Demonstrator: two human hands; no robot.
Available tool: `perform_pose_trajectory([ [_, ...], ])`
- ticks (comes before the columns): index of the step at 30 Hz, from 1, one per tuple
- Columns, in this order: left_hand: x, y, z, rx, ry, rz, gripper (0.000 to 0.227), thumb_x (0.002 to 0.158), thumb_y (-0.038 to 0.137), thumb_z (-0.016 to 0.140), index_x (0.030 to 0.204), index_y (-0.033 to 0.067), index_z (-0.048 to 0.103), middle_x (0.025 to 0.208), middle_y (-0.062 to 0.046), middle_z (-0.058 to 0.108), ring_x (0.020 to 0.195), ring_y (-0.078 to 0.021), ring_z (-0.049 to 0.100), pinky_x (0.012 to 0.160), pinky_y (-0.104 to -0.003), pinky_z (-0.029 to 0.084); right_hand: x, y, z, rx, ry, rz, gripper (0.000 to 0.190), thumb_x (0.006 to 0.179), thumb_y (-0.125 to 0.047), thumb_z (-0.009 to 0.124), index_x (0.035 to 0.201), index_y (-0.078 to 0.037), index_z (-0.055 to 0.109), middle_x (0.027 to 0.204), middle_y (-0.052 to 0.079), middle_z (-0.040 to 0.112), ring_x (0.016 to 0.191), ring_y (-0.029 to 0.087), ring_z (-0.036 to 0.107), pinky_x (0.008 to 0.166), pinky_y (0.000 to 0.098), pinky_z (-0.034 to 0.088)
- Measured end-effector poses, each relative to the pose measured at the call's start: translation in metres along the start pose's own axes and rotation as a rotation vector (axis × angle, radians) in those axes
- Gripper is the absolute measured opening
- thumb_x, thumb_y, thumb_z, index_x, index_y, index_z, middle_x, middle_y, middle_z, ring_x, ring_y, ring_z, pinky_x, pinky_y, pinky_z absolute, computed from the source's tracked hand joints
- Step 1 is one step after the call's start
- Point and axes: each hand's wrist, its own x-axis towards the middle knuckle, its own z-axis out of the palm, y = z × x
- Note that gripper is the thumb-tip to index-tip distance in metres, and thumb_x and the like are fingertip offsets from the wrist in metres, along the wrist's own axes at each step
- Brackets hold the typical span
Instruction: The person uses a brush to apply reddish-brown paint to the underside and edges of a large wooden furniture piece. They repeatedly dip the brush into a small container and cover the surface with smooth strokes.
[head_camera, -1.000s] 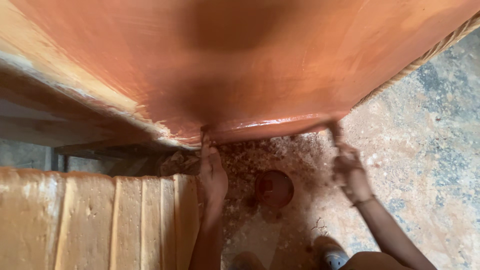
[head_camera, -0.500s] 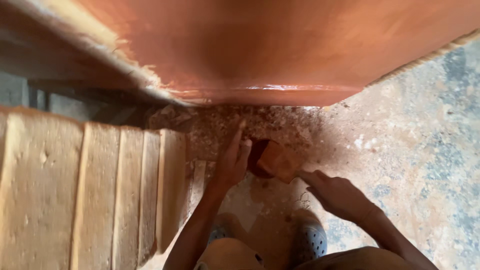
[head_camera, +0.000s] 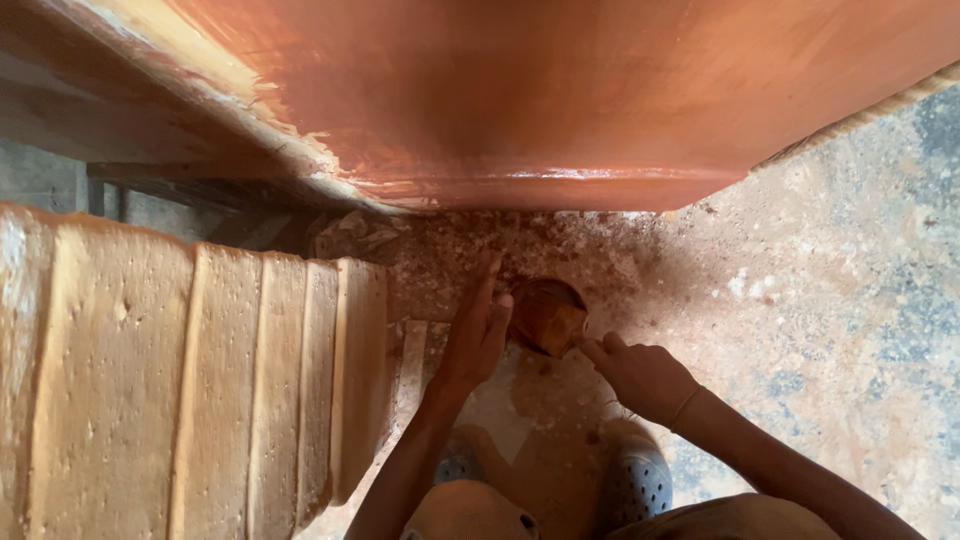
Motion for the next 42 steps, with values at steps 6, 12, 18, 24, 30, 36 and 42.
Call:
perform_pose_trajectory([
  [6,0.002,-0.015,-0.002,-0.111,0.021,0.011,0.060,0.110,0.033,0.038,0.160,0.0007,0.028,0.170,-0.020,0.024,0.158,-0.0331,0.022,0.125,-0.042,0.020,-0.015,0.008,0.008,0.536,0.318,-0.303,0.051,0.099,-0.024,0.057,0.145,-0.010,0.038,0.097,0.018,0.069,0.072,0.034,0.071,0.056,0.0442,0.056],
  [12,0.006,-0.024,-0.003,-0.231,0.040,-0.031,0.061,0.110,0.034,0.036,0.160,-0.0003,0.029,0.169,-0.019,0.030,0.157,-0.0308,0.027,0.125,-0.040,0.023,-0.008,0.017,0.013,1.660,-0.227,0.238,0.043,0.104,-0.037,0.047,0.144,-0.020,0.047,0.074,0.006,0.053,0.042,0.005,0.032,0.035,0.0202,0.028],
  [18,0.007,-0.029,-0.004,-0.295,0.071,-0.054,0.059,0.110,0.031,0.036,0.160,-0.0010,0.029,0.168,-0.018,0.032,0.156,-0.0291,0.029,0.123,-0.038,0.025,0.002,0.013,0.038,2.329,-0.293,0.009,0.040,0.106,-0.032,0.042,0.143,-0.015,0.041,0.080,0.007,0.057,0.042,0.004,0.035,0.031,0.0172,0.031],
  [24,0.010,-0.029,-0.001,-0.293,0.075,-0.034,0.059,0.110,0.030,0.036,0.159,-0.0022,0.032,0.168,-0.019,0.032,0.157,-0.0291,0.027,0.125,-0.038,0.022,-0.030,0.013,0.034,2.163,-0.238,0.298,0.041,0.103,-0.033,0.042,0.141,-0.017,0.046,0.082,0.012,0.063,0.037,0.006,0.030,0.030,0.0218,0.028],
  [30,0.015,-0.002,-0.019,-0.286,0.146,0.037,0.057,0.111,0.029,0.035,0.159,-0.0024,0.032,0.168,-0.019,0.034,0.157,-0.0291,0.029,0.126,-0.038,0.021,-0.076,0.013,0.013,1.583,-0.031,-0.092,0.038,0.107,-0.029,0.051,0.140,-0.012,0.043,0.076,0.006,0.051,0.059,0.012,0.045,0.051,0.0264,0.037],
  [36,0.013,0.031,-0.037,-0.229,0.182,0.065,0.058,0.111,0.029,0.031,0.160,-0.0007,0.028,0.170,-0.017,0.029,0.158,-0.0290,0.024,0.126,-0.038,0.016,-0.066,0.006,0.007,0.962,0.168,-0.053,0.042,0.104,-0.031,0.047,0.144,-0.016,0.046,0.101,0.009,0.070,0.089,0.024,0.070,0.076,0.0406,0.052],
  [42,0.003,0.049,-0.042,-0.237,0.219,0.024,0.057,0.110,0.032,0.032,0.160,0.0039,0.033,0.168,-0.016,0.035,0.157,-0.0299,0.029,0.126,-0.039,0.020,-0.069,0.012,0.004,0.910,0.081,0.087,0.049,0.100,-0.031,0.048,0.148,-0.021,0.044,0.092,0.018,0.071,0.083,0.033,0.070,0.078,0.0457,0.053],
])
